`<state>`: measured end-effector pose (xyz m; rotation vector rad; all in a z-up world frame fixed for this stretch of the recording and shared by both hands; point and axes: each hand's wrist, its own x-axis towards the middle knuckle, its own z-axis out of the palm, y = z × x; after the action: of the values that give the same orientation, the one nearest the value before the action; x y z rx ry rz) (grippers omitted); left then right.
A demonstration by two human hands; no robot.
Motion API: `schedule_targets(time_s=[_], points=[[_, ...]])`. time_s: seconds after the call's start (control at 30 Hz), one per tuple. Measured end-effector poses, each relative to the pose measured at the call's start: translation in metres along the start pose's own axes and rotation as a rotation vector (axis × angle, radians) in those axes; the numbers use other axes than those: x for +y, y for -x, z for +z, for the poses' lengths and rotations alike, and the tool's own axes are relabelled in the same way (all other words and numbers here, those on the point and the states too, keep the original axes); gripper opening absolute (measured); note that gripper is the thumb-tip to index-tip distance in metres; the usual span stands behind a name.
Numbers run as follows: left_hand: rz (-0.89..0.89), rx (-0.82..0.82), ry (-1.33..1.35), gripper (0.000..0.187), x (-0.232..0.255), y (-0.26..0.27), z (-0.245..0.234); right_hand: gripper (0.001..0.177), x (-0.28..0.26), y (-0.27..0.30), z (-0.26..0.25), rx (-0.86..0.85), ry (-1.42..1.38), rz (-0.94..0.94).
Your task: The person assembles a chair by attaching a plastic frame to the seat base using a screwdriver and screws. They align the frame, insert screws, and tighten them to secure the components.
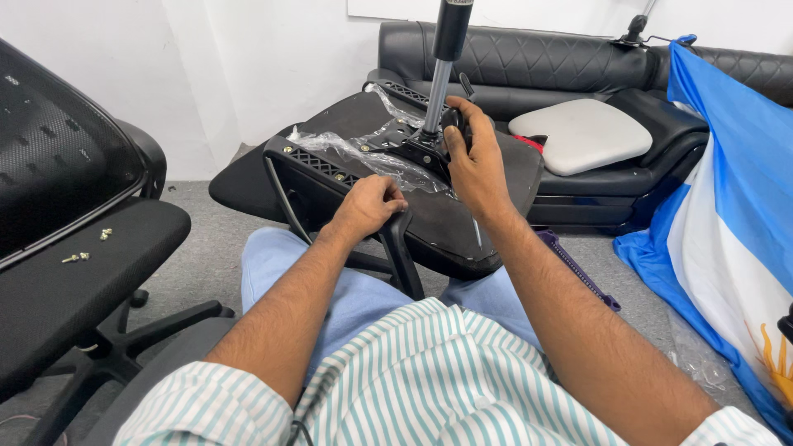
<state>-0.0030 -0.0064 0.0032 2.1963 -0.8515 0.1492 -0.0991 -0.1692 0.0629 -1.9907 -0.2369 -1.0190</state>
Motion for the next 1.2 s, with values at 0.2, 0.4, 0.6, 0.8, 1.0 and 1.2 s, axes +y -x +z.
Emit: schedule_targets(time_s=[0.2,0.4,0.6,0.8,1.0,1.2], points=[[-0.07,0.059,0.135,0.023,-0.011,-0.006,0.002,0.038,0.015,0.006,0.009,-0.05,-0.055,0.083],[-0.037,0.135,0.272,0.022,-0.023,-0.013,0.011,0.034,0.036,0.006,0.015,-0.117,-0.084,0.136],[-0.141,0.199,0.297,0.019,-0.032,-0.026,0.019,0.034,0.048,0.0,0.02,-0.286,0.176,0.36],[-0.176,0.252,0.505,0.015,-0.032,-0.036,0.022,0.043,0.055,0.008,0.023,-0.299,0.365,0.377],[-0.282,0.21,0.626,0.014,-0.02,-0.037,0.017,0.036,0.064,0.007,0.031,-0.274,0.334,0.403],[-0.292,0.125,0.559,0.015,-0.024,-0.032,0.013,0.031,0.067,0.006,0.031,-0.223,0.293,0.346]])
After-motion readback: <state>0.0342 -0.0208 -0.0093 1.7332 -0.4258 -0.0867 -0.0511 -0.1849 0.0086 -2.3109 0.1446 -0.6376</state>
